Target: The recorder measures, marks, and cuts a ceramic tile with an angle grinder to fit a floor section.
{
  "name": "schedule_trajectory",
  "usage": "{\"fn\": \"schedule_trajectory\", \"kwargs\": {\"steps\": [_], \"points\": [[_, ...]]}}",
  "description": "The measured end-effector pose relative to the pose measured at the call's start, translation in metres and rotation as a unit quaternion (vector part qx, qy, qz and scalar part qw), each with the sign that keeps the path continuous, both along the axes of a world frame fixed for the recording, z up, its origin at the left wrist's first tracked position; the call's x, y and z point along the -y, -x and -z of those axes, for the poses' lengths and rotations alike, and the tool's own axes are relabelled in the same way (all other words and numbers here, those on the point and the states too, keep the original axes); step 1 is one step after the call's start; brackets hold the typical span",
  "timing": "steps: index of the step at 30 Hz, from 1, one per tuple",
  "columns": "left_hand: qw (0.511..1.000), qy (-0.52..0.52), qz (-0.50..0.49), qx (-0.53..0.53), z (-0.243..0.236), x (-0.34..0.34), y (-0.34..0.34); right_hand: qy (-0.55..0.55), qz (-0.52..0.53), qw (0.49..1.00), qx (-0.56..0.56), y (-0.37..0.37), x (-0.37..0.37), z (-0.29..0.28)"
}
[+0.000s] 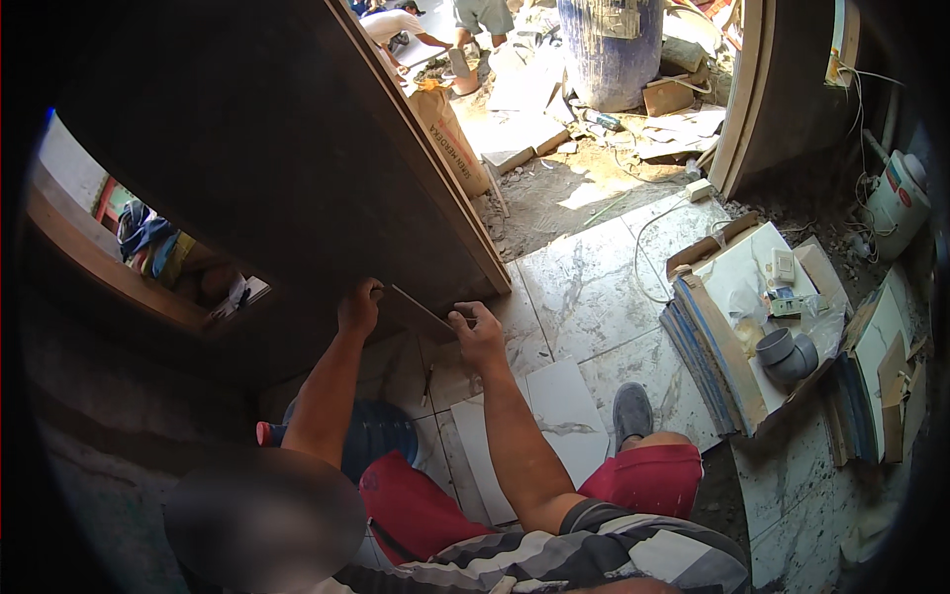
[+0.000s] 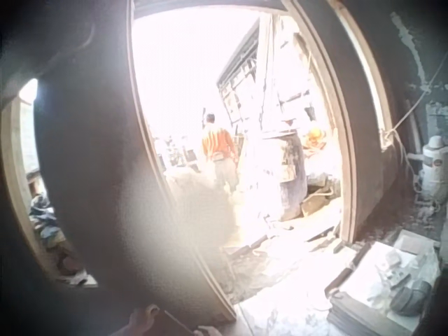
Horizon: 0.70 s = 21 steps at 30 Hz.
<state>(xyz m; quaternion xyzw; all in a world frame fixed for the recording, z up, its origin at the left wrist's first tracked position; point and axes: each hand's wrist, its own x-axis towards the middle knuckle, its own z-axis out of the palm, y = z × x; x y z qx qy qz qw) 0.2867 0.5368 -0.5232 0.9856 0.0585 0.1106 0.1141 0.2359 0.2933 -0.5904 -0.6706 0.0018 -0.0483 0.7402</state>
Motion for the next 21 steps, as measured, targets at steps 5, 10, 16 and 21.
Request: {"fn": "schedule_trajectory", "kwargs": {"steps": [5,10,16,21], "points": [[1.0,0.013,-0.021,-0.014,0.017,-0.008,-0.019,0.018,0.023,1.0,-0.004,-0.004,0.014,0.016],[0.999,-0.016,0.029,-0.014,0.036,-0.025,-0.04,0.008,0.024,0.999,-0.046,-0.004,0.028,0.025],[1.0,0.021,0.002,-0.019,0.05,-0.04,-0.054,0.002,0.028,0.997,-0.066,-0.002,0.033,0.028],[1.0,-0.012,0.007,-0.012,0.052,-0.039,-0.064,0.012,0.032,0.996,-0.077,-0.005,0.038,0.037]]}}
